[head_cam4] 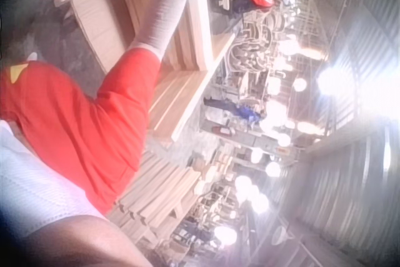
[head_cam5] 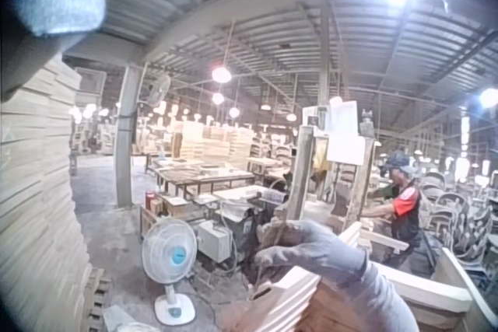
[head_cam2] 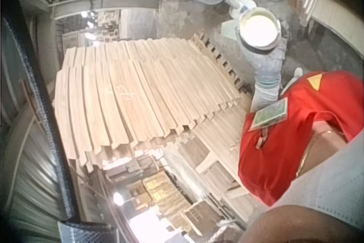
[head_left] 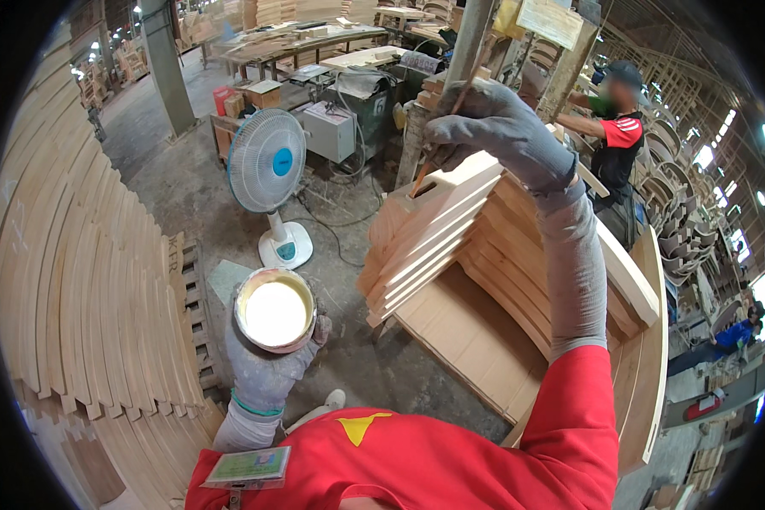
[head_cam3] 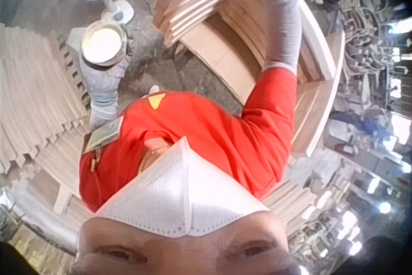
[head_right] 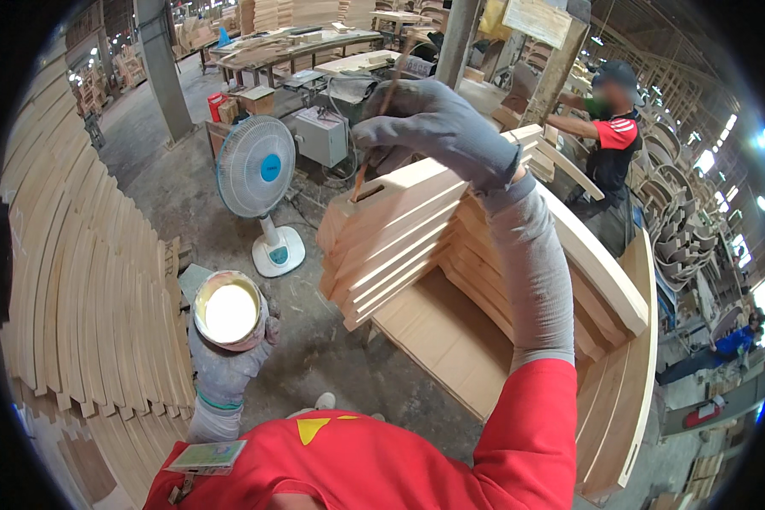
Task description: The person applies a white finish to wooden chair frames using a brush and a small container of paint. They repeatedly dip the brush, coat edges and surfaces, and stack the finished frames on a nearby pile.
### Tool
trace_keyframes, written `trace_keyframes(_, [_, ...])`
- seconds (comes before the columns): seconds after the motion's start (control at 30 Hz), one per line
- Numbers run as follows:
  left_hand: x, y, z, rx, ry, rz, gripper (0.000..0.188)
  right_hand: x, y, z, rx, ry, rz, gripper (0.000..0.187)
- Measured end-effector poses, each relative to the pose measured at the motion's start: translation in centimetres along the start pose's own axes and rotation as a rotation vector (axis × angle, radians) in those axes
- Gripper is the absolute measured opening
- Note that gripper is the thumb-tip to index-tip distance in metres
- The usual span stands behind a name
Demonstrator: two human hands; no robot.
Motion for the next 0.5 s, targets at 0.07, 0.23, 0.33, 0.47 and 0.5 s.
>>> trace_keyframes(0.07, [-0.3,0.6,-0.2,-0.202,0.022,0.093,0.055,-0.5,-0.9,1.6,0.069,-0.017,-0.04,0.029])
trace_keyframes(0.23, [-0.9,1.7,-1.4,-0.29,0.014,0.185,0.055,-2.3,-0.7,5.4,-0.004,-0.087,0.017,0.029])
trace_keyframes(0.33, [-1.4,2.2,-2.8,-0.216,0.089,0.201,0.055,-3.4,0.1,6.0,0.076,-0.109,0.138,0.03])
trace_keyframes(0.47, [-1.8,3.2,-6.8,0.072,0.161,0.184,0.051,-6.0,-1.1,7.5,-0.187,-0.299,0.12,0.026])
trace_keyframes(0.5, [-2.0,4.7,-7.1,-0.049,0.187,0.314,0.051,-7.4,-1.4,8.2,-0.031,-0.396,0.116,0.026])
Point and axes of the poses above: each hand's wrist, its own x-axis towards the middle knuckle, its own z-axis out of the back of the hand, y = z × x, the point moved 7 cm from there along x, towards the middle knuckle, and after that the axes turned 13 degrees about x, right-handed, at the moved point
